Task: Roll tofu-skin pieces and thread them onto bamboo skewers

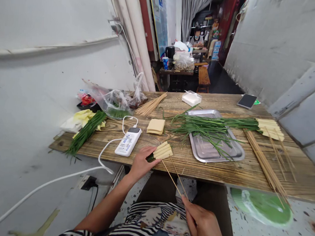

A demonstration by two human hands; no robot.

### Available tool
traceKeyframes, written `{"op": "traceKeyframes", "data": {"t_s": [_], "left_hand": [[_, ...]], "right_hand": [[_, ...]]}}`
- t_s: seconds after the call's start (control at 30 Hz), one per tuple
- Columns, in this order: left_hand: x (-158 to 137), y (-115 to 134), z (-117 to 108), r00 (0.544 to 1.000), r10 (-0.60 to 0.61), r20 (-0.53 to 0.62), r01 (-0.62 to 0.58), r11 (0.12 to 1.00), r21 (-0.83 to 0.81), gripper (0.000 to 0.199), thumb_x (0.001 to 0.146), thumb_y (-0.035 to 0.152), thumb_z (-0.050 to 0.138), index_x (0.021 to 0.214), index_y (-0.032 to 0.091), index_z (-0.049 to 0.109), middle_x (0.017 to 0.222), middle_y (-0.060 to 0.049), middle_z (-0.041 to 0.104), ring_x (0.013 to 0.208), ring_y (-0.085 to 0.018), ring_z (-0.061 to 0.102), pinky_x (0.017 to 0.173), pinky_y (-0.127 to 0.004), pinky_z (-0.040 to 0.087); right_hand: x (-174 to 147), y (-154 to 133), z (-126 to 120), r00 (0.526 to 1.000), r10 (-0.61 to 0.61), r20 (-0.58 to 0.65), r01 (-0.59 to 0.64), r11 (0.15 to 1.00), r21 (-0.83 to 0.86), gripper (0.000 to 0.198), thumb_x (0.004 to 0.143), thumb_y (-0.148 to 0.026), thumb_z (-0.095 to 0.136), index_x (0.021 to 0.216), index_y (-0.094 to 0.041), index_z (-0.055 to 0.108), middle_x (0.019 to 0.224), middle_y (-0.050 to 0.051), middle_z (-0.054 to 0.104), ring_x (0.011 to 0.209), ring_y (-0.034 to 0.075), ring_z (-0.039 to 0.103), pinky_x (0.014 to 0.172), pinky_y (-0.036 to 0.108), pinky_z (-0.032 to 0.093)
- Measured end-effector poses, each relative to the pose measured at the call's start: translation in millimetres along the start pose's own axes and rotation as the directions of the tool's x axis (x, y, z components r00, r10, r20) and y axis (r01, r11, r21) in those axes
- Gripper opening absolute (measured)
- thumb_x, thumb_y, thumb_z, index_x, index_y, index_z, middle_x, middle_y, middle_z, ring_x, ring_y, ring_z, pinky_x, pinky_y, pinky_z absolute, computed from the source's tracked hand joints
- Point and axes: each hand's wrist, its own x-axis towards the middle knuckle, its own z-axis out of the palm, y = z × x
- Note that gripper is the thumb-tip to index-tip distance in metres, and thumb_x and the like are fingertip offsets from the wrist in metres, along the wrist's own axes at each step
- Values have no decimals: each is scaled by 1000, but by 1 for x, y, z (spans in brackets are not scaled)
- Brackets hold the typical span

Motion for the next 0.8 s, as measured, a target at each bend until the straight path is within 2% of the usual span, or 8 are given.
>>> {"op": "traceKeyframes", "data": {"t_s": [0.27, 0.53, 0.8], "left_hand": [[0, -2, 0, 1000, -9, 2, 9, 1000, -29, 45, 64, 26, 81, 106, 16, 68, 104, -9, 70, 99, -24, 62, 92, -44, 50], [-1, -2, 1, 1000, -12, -9, 11, 1000, -29, 45, 64, 26, 81, 106, 17, 68, 104, -9, 70, 99, -24, 62, 93, -44, 50], [0, 0, 0, 999, -27, -21, 27, 1000, -8, 43, 63, 26, 81, 104, 19, 69, 105, -9, 68, 98, -24, 61, 91, -43, 50]], "right_hand": [[0, 1, 1, 1000, -10, 16, 10, 1000, -9, 40, 90, -11, 39, 124, -16, 59, 102, 7, 73, 82, 11, 71, 74, 14, 54], [-14, 11, 13, 1000, 22, -1, -22, 999, 23, 46, 91, -10, 37, 133, -19, 51, 98, 6, 73, 80, 11, 70, 72, 16, 55], [-10, 8, 9, 1000, 3, 12, -3, 1000, -23, 45, 89, -10, 38, 130, -16, 55, 96, 7, 73, 80, 12, 71, 73, 17, 55]]}}
